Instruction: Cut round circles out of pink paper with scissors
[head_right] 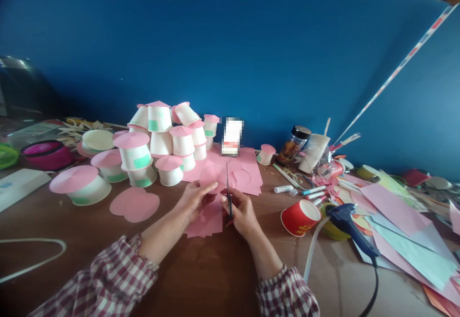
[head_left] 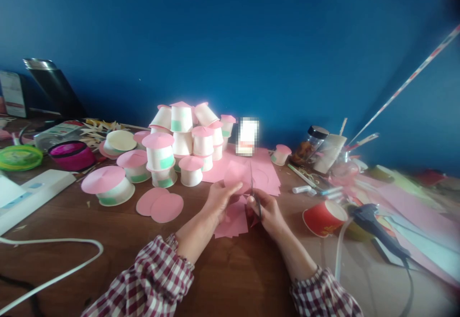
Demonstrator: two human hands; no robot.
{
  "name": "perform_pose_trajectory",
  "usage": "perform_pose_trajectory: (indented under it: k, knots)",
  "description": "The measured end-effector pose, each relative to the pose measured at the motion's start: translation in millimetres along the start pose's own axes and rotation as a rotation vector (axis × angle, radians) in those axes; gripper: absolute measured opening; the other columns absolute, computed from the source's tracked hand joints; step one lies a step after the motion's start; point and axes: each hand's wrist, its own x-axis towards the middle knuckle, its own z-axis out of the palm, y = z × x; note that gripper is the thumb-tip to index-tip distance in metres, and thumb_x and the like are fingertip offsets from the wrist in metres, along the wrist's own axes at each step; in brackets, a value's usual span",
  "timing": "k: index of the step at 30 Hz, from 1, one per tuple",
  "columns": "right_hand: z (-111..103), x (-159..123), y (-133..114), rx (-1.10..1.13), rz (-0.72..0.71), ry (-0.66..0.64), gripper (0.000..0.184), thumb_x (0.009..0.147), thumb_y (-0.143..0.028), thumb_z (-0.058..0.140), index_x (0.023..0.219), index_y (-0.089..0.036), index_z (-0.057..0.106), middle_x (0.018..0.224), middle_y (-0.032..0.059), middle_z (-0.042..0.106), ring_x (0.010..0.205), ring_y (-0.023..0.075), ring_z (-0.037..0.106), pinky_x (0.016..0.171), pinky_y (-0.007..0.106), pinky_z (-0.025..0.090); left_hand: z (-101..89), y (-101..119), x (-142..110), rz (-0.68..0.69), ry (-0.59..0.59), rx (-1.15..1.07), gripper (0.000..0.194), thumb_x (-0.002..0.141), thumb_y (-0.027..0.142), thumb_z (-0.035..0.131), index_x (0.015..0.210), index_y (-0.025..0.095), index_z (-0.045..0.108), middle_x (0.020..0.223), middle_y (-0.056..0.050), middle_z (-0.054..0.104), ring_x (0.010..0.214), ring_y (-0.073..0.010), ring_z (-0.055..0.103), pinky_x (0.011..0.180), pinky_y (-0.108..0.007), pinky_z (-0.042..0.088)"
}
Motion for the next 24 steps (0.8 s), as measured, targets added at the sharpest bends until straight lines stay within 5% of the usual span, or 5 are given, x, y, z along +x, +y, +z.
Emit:
perform_pose_trajectory:
  k: [24]
  knots:
    - [-1.6,0.5,2.5,-0.033,0.015,0.040,0.041,0.072,-0.048,0.068,0.095,-0.014,0.065,0.050,-0.0045,0.049,0.041,0.0090,0.045,0.034,0.018,0.037,1.7,2.1,-1.2,0.002,0.014,-0.009,0.029,0.057,0.031,0.080,0.074,0.012,0.065,0.062,-0.004,0.065,0.052,-0.0122,0.060,0.054,-0.024,0.046]
